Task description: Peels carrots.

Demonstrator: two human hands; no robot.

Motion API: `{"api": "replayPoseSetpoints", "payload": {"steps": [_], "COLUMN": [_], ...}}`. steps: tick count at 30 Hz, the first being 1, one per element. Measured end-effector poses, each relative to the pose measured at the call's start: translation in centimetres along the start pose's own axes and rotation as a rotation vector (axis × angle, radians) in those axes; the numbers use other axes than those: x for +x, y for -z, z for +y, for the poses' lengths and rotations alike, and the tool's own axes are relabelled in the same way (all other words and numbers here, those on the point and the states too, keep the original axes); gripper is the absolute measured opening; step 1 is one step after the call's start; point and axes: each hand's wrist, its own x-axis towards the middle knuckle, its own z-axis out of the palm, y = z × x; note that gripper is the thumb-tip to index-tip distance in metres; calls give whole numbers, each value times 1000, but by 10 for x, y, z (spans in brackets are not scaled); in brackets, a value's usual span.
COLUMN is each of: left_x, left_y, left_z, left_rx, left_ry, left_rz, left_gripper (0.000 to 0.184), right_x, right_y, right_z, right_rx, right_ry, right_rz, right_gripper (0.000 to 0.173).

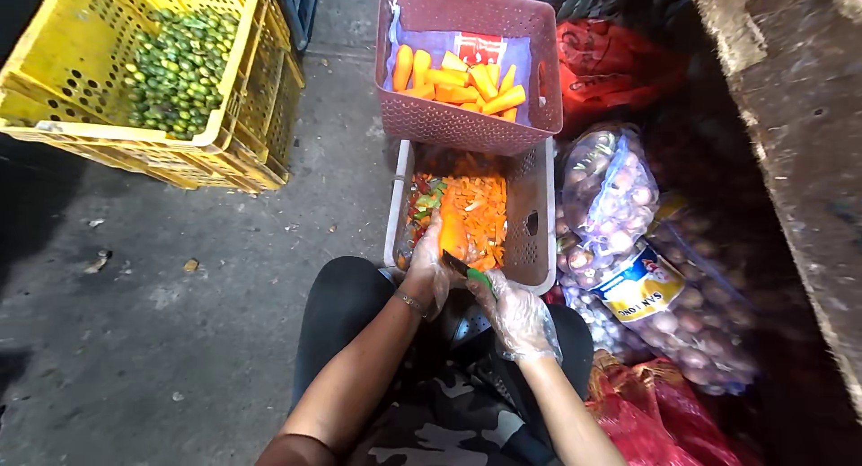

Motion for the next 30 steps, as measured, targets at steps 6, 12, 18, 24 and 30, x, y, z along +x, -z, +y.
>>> {"api": "replayPoseSetpoints", "payload": {"steps": [6,12,18,24,30], "left_x": [4,10,4,9,0], "left_y": [5,15,13,11,13], "left_z": [-4,-6,-2,-1,5], "left_rx": [-3,85,230,187,29], "left_ry": [-106,-141,-176,-156,-4], "left_rz": [-5,-151,-93,-64,-46], "left_gripper": [52,52,51,51,50], "right_x": [48,66,21,46,74], "right_y": [12,12,20,25,13], "right_z": [-8,31,1,-9,7], "right_rx": [13,114,48,-30,14], "right_ry": [-303,-307,-71,-144,-234], "right_rz": [-287,-236,-244,-362,-380], "right_gripper": [60,58,60,60,60]}}
